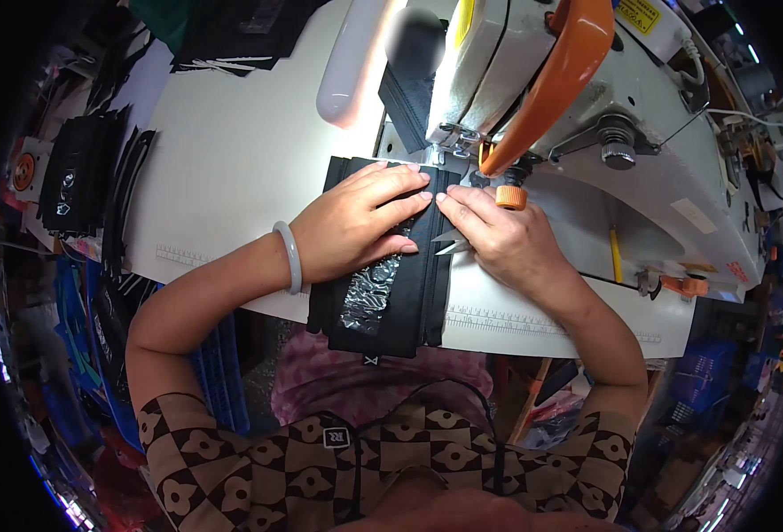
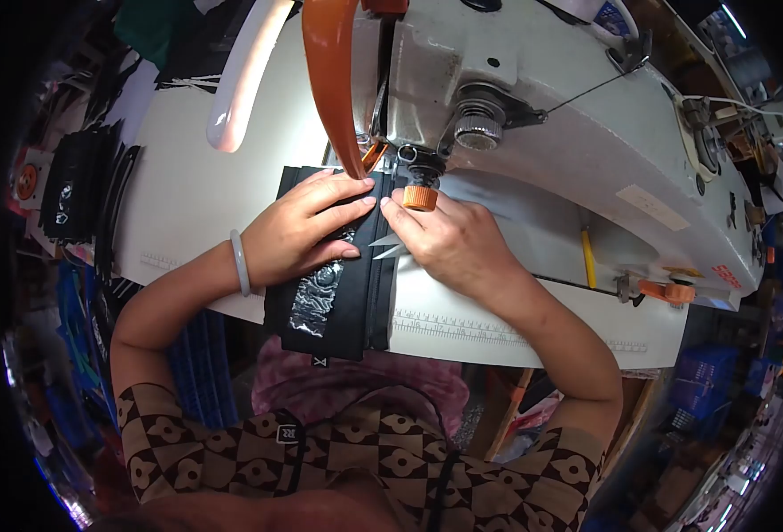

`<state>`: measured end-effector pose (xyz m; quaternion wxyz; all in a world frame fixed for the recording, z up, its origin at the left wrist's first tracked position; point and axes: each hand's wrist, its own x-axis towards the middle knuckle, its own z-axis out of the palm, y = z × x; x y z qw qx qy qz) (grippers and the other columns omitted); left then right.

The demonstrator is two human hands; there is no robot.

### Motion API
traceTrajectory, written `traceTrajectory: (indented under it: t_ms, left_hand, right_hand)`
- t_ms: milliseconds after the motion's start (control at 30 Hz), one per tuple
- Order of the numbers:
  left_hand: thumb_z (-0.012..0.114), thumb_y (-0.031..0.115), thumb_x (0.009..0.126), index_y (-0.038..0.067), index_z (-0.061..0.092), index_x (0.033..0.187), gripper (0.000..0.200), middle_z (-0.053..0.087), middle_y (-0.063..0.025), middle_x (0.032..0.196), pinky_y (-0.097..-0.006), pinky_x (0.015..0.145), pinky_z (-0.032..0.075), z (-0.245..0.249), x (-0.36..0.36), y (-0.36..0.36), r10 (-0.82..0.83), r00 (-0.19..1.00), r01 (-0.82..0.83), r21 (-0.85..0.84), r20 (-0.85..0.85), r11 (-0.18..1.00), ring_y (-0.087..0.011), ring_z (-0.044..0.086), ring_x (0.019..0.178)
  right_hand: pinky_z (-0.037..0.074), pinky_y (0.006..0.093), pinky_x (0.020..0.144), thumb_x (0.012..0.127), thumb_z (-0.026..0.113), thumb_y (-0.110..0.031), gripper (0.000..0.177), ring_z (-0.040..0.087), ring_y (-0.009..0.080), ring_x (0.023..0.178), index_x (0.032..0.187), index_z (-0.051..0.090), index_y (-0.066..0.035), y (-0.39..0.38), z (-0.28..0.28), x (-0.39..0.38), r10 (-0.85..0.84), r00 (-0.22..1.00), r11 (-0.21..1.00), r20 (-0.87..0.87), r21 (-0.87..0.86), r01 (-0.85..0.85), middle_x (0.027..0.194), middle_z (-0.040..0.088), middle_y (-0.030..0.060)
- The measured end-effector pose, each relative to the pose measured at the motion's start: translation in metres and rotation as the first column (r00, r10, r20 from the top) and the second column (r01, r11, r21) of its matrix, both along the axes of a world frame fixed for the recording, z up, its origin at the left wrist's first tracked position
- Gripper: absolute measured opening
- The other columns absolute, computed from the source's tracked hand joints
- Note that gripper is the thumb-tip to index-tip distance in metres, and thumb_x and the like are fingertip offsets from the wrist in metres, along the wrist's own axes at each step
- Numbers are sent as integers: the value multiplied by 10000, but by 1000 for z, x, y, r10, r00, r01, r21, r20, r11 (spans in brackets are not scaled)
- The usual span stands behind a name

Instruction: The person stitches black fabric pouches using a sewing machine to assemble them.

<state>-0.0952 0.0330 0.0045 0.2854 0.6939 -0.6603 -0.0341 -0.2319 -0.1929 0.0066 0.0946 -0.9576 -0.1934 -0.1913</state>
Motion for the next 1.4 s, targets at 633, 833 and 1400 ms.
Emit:
traceTrajectory:
  t_ms: [633,833,1400]
  left_hand:
    - [774,275,877,3,637,1286,510,600,-181,1339,-518,1151,401,-5,3,-10,55,998,-55,-23,1,998,-370,531,1340]
    - [773,264,885,15,642,1279,484,604,-166,1336,-530,1160,391,-4,5,-12,54,998,-54,3,-14,999,-361,513,1372]
    - [747,272,915,18,666,1151,356,621,-155,1286,-508,1128,425,-3,49,-33,33,999,-33,-3,19,999,-349,549,1331]
  right_hand:
    - [615,406,808,765,631,82,495,735,321,946,1225,712,-82,-7,-2,6,-107,989,991,-101,73,115,1182,732,103]
    - [613,390,791,789,654,49,441,738,294,934,1199,729,-95,-9,2,2,-44,994,996,-99,78,52,1157,739,87]
    - [596,413,803,777,691,32,541,720,312,968,1286,690,-151,-11,-2,4,-134,975,990,-179,10,138,1164,723,95]
